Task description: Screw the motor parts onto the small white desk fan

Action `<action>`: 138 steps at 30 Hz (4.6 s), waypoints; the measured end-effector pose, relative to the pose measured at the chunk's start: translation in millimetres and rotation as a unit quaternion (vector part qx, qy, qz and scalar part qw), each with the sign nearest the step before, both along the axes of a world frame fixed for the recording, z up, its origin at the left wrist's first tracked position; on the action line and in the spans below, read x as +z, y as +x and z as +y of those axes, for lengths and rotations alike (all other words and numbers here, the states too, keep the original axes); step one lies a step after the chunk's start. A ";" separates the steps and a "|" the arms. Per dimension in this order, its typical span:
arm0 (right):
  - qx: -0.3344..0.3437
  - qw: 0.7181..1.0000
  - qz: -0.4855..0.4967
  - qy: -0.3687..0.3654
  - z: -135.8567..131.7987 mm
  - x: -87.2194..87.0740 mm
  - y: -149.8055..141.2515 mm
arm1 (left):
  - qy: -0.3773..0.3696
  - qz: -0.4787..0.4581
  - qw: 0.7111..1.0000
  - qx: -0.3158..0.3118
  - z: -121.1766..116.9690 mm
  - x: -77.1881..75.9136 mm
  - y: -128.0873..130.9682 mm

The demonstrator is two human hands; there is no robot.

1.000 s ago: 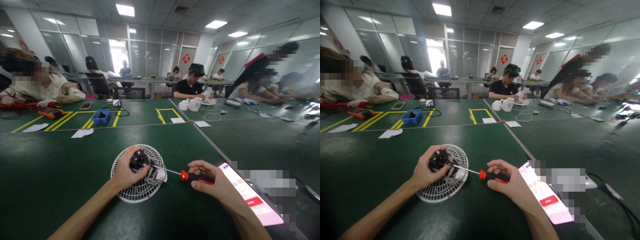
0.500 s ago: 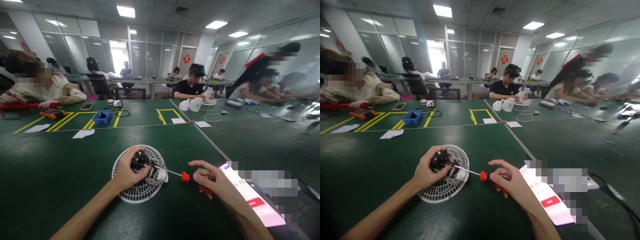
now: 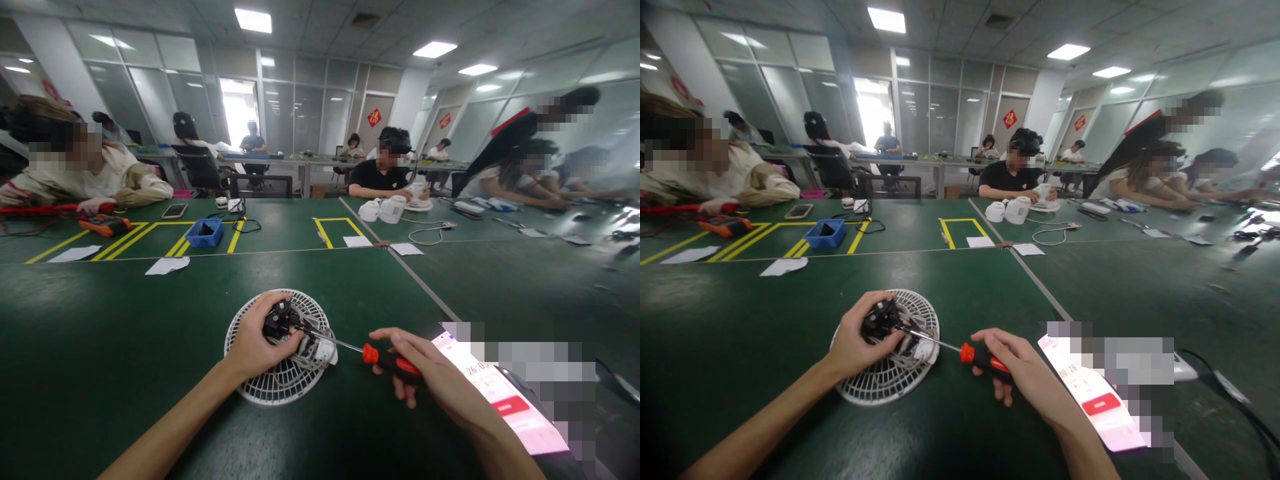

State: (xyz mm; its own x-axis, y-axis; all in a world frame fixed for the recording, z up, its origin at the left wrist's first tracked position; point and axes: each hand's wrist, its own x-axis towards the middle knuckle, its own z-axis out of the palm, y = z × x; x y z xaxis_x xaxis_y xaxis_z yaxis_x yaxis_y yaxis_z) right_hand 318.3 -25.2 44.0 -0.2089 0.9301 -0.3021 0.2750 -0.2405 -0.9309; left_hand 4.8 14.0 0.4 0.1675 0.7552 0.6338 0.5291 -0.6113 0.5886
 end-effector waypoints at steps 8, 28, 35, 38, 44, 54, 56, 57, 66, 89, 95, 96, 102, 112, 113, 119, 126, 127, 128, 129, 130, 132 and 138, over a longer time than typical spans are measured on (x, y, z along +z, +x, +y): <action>-0.002 0.998 -0.032 0.047 3.2 -0.2 1.6 | -0.009 0.000 1.000 0.018 -0.5 -0.5 0.8; 0.029 0.999 -0.012 0.007 -0.4 -4.4 -2.5 | -0.013 -0.001 1.000 0.026 -0.1 -2.5 0.2; 0.015 0.997 -0.029 0.074 -0.9 -2.2 0.3 | -0.006 0.001 1.000 0.030 -1.2 -0.9 -0.1; 0.005 0.996 -0.038 0.083 -1.4 -1.2 -0.9 | -0.004 0.001 1.000 0.028 -1.1 -0.9 -0.3; 0.001 0.994 -0.051 0.099 -1.1 -3.7 -3.4 | 0.005 0.003 1.000 0.026 0.2 -1.9 0.4; 0.014 0.999 -0.033 0.025 -1.3 -2.4 -3.8 | 0.009 0.002 1.000 0.016 -0.1 -1.6 0.6; 0.015 0.998 -0.038 0.045 -1.2 -1.4 -3.7 | 0.009 0.001 1.000 0.015 -0.1 -1.7 0.5; 0.016 0.998 -0.039 0.055 -1.1 -1.2 -3.4 | 0.007 0.001 1.000 0.015 -0.2 -1.6 0.5; -0.013 0.988 -0.052 0.141 -1.8 1.4 0.5 | 0.009 -0.001 1.000 0.020 -1.7 0.1 1.4; 0.040 0.997 -0.044 0.040 -3.9 -3.5 -1.6 | -0.002 0.007 1.000 0.028 -1.0 -1.1 1.4; 0.029 0.992 -0.067 0.101 -3.7 1.3 1.9 | 0.007 0.010 1.000 0.029 -0.8 0.5 2.0; 0.024 0.991 -0.071 0.115 -3.8 2.4 2.1 | 0.008 0.010 1.000 0.029 -1.0 0.6 1.8; -0.001 0.983 -0.095 0.157 -5.0 4.7 0.9 | 0.007 0.008 1.000 0.027 -1.4 -0.2 0.6; 0.030 0.993 -0.085 0.070 -4.9 -4.4 -2.3 | -0.004 -0.001 1.000 0.024 -0.8 -0.5 1.4; 0.034 0.993 -0.085 0.069 -4.7 -4.4 -1.9 | -0.005 0.000 1.000 0.023 -0.7 -0.9 1.2; 0.027 0.984 -0.099 0.145 -2.2 -2.8 2.4 | -0.003 0.003 1.000 0.015 -0.2 -2.2 1.2; -0.002 0.979 -0.098 0.176 -5.1 7.1 -1.2 | -0.004 0.003 1.000 0.014 -0.4 -0.2 1.9; -0.006 0.979 -0.098 0.177 -5.7 8.4 -1.5 | -0.004 0.003 1.000 0.014 -0.4 -0.4 1.7; -0.008 0.979 -0.098 0.176 -6.2 9.4 -1.7 | -0.004 0.003 1.000 0.014 -0.3 -0.7 1.4; -0.009 0.979 -0.100 0.176 -6.6 10.0 -1.6 | -0.006 0.004 1.000 0.015 -0.3 -1.3 1.1; -0.010 0.979 -0.105 0.176 -6.7 10.2 -1.4 | -0.008 0.005 1.000 0.016 -0.1 -1.8 0.9; -0.012 0.976 -0.122 0.179 -6.7 9.6 -0.9 | -0.013 0.006 1.000 0.017 0.2 -2.8 0.7; 0.003 0.978 -0.102 0.181 -6.7 4.5 -0.6 | -0.008 0.002 1.000 0.016 0.5 -2.5 1.3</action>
State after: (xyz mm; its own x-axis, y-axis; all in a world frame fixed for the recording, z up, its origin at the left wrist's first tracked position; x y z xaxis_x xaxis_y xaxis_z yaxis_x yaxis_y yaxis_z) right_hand 317.7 -31.9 48.5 -0.1852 0.9826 0.0108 0.4642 0.0971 -0.8804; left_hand 6.1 14.4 -2.1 0.1455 0.7709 0.6201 0.5517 -0.5835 0.5960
